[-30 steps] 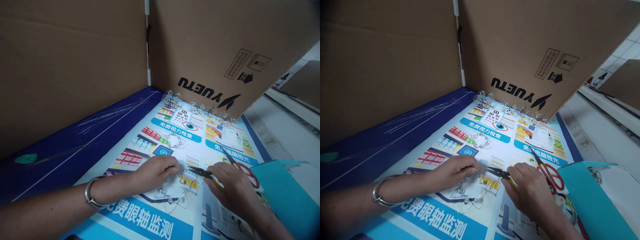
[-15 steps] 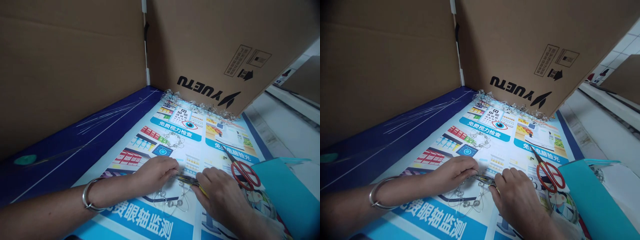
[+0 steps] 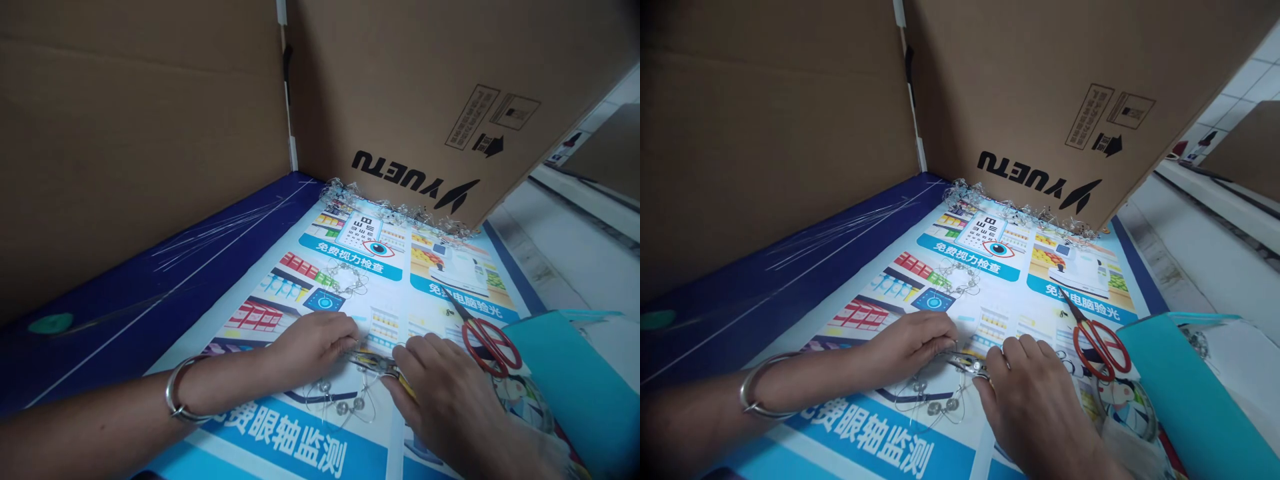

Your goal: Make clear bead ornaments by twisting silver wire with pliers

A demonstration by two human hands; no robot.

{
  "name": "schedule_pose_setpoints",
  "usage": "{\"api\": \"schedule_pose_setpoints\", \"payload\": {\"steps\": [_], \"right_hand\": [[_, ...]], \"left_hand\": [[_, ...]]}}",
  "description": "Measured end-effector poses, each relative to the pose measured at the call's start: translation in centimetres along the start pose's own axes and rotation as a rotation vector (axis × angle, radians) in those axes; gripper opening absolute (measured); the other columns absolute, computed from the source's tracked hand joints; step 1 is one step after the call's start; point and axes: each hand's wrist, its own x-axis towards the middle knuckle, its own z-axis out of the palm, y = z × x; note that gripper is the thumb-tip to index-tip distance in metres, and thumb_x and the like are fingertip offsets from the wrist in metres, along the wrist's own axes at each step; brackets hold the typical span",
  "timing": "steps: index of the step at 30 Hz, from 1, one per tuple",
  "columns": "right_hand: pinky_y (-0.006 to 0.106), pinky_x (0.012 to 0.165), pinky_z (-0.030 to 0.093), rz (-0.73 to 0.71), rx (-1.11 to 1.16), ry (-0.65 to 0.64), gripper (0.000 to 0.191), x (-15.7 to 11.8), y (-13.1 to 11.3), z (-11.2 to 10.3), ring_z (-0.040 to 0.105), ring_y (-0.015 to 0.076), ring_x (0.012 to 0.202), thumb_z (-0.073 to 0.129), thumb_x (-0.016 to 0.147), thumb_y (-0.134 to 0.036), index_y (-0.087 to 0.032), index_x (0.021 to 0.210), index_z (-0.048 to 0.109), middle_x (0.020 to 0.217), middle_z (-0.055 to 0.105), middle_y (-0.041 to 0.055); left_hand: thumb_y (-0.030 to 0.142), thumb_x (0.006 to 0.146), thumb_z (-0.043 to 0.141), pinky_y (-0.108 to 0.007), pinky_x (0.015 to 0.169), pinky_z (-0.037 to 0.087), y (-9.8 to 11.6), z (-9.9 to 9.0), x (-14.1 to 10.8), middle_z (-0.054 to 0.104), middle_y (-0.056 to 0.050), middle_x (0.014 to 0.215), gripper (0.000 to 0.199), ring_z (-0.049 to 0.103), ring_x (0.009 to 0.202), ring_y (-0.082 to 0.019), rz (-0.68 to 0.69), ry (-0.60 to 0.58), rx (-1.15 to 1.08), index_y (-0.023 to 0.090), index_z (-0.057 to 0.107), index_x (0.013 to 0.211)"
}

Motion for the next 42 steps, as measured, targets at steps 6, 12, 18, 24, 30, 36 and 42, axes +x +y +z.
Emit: {"api": "schedule_pose_setpoints", "payload": {"steps": [6,12,18,24,30,36,42], "right_hand": [[0.032,0.061,0.026,0.014,0.001,-0.003,0.01,0.0,0.2,-0.3,0.045,0.0195,0.07,0.051,0.083,-0.03,-0.021,0.078,0.053,0.073,0.052,0.0033],[0.032,0.061,0.027,0.034,-0.059,-0.003,0.012,0.3,-0.5,0.9,0.046,0.0203,0.071,0.049,0.084,-0.03,-0.02,0.079,0.055,0.074,0.052,0.0054],[0.034,0.062,0.028,0.061,-0.07,-0.023,0.013,0.2,-0.9,1.0,0.046,0.0217,0.072,0.047,0.084,-0.031,-0.02,0.082,0.055,0.076,0.052,0.0058],[0.033,0.062,0.028,0.045,-0.058,-0.019,0.015,0.3,-1.0,1.1,0.045,0.0209,0.072,0.046,0.085,-0.03,-0.02,0.081,0.055,0.076,0.052,0.0058],[0.032,0.061,0.026,0.005,-0.048,-0.003,0.011,0.4,-0.6,1.1,0.045,0.0199,0.071,0.048,0.084,-0.028,-0.021,0.078,0.054,0.074,0.052,0.0039],[0.032,0.06,0.025,0.016,-0.001,-0.047,0.011,0.3,-0.5,1.2,0.044,0.0197,0.071,0.047,0.085,-0.028,-0.021,0.078,0.053,0.075,0.052,0.0039],[0.031,0.058,0.024,0.033,0.028,-0.067,0.012,0.1,-0.5,1.4,0.045,0.02,0.07,0.046,0.086,-0.03,-0.022,0.079,0.052,0.076,0.053,0.0042]], "left_hand": [[0.019,0.089,0.039,-0.026,0.067,0.039,0.1,-0.1,-0.2,0.057,-0.003,0.08,0.015,0.051,0.076,-0.016,-0.001,-0.006,-0.01,0.017,0.052,0.083],[0.018,0.089,0.039,-0.024,0.065,0.038,0.0,-0.2,-0.1,0.053,-0.001,0.078,0.016,0.049,0.074,-0.014,0.008,0.025,-0.061,0.017,0.051,0.079],[0.02,0.09,0.038,-0.025,0.065,0.038,0.1,-0.2,0.0,0.056,-0.002,0.078,0.017,0.05,0.073,-0.014,0.001,-0.002,-0.057,0.017,0.052,0.08],[0.02,0.09,0.038,-0.025,0.066,0.038,0.1,-0.1,0.1,0.056,-0.001,0.077,0.017,0.05,0.074,-0.014,0.034,-0.029,-0.046,0.017,0.052,0.08],[0.016,0.09,0.037,-0.025,0.065,0.037,-0.4,0.0,0.2,0.056,-0.001,0.076,0.017,0.05,0.073,-0.014,0.095,-0.064,-0.059,0.017,0.052,0.082],[0.014,0.089,0.037,-0.025,0.067,0.038,-0.6,0.1,0.2,0.058,-0.002,0.077,0.016,0.051,0.074,-0.014,0.135,-0.074,-0.068,0.017,0.052,0.083],[0.015,0.09,0.035,-0.024,0.066,0.038,-0.6,0.0,0.2,0.057,-0.002,0.078,0.017,0.05,0.074,-0.014,0.203,-0.075,-0.049,0.018,0.05,0.083]]}}
